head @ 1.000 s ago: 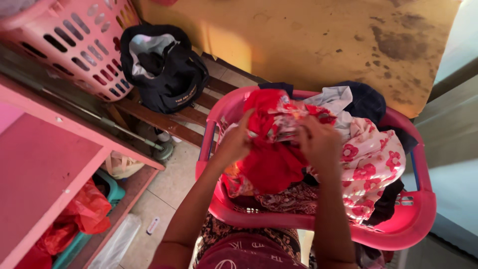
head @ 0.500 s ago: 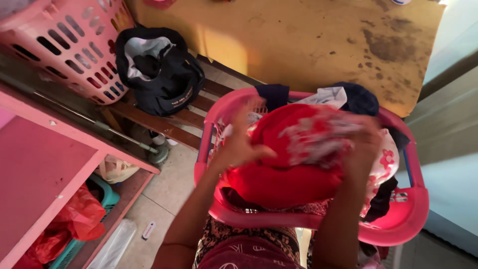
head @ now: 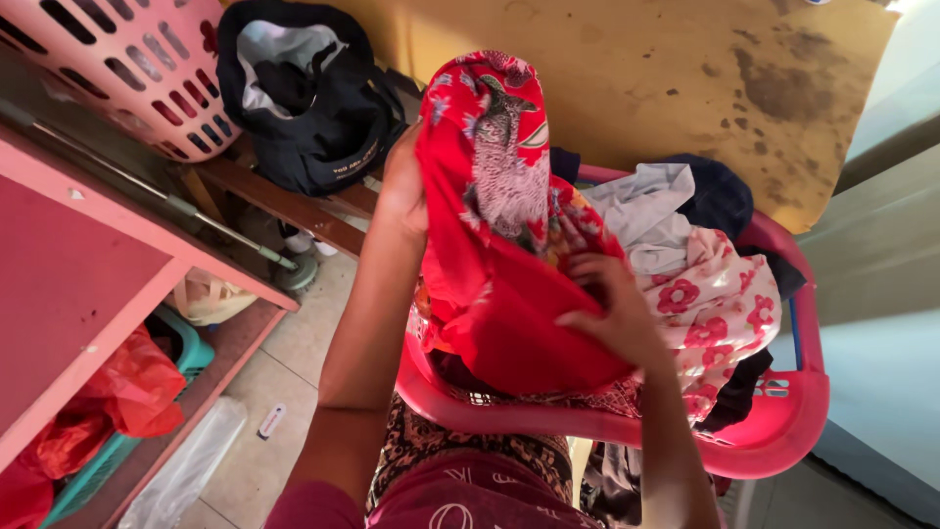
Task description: The person folds several pieces of clothing from a pink laundry basket, including a dark brown garment, a red floral top, and a white patterned shirt. Each item is unfolded, smoothed, and folded by hand, then placed back into the basket.
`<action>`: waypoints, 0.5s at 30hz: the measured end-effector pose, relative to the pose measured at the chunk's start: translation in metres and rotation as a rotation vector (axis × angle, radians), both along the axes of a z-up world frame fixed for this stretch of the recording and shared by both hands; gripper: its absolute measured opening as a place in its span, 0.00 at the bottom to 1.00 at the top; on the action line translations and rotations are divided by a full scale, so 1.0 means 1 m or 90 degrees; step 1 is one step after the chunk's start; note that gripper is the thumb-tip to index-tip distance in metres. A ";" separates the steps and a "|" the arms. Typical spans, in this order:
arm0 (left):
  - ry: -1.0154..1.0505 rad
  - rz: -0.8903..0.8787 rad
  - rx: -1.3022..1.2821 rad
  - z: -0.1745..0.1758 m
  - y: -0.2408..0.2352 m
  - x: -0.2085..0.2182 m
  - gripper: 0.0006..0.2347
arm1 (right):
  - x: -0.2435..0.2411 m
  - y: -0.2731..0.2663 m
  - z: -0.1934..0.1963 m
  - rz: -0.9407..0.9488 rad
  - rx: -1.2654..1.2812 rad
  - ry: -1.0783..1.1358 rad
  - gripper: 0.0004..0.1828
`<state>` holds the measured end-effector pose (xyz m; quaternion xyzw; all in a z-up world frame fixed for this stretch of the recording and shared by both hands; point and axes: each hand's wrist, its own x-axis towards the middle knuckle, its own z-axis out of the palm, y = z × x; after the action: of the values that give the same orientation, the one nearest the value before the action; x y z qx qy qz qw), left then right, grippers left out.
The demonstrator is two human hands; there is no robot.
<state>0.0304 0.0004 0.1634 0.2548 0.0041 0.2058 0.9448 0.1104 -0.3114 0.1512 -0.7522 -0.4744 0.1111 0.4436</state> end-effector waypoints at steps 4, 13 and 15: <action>0.049 -0.068 -0.012 -0.014 -0.028 0.011 0.17 | 0.017 0.013 -0.031 -0.030 0.012 0.339 0.16; 0.182 0.451 0.394 -0.044 -0.001 -0.018 0.28 | 0.072 0.041 -0.042 -0.038 0.447 0.462 0.10; 0.165 0.462 0.561 -0.060 -0.052 -0.035 0.41 | 0.084 0.050 -0.049 -0.060 0.552 0.572 0.10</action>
<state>-0.0048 -0.0520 0.1036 0.6292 0.1206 0.4654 0.6107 0.1942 -0.2618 0.1026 -0.4039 -0.2098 0.1941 0.8690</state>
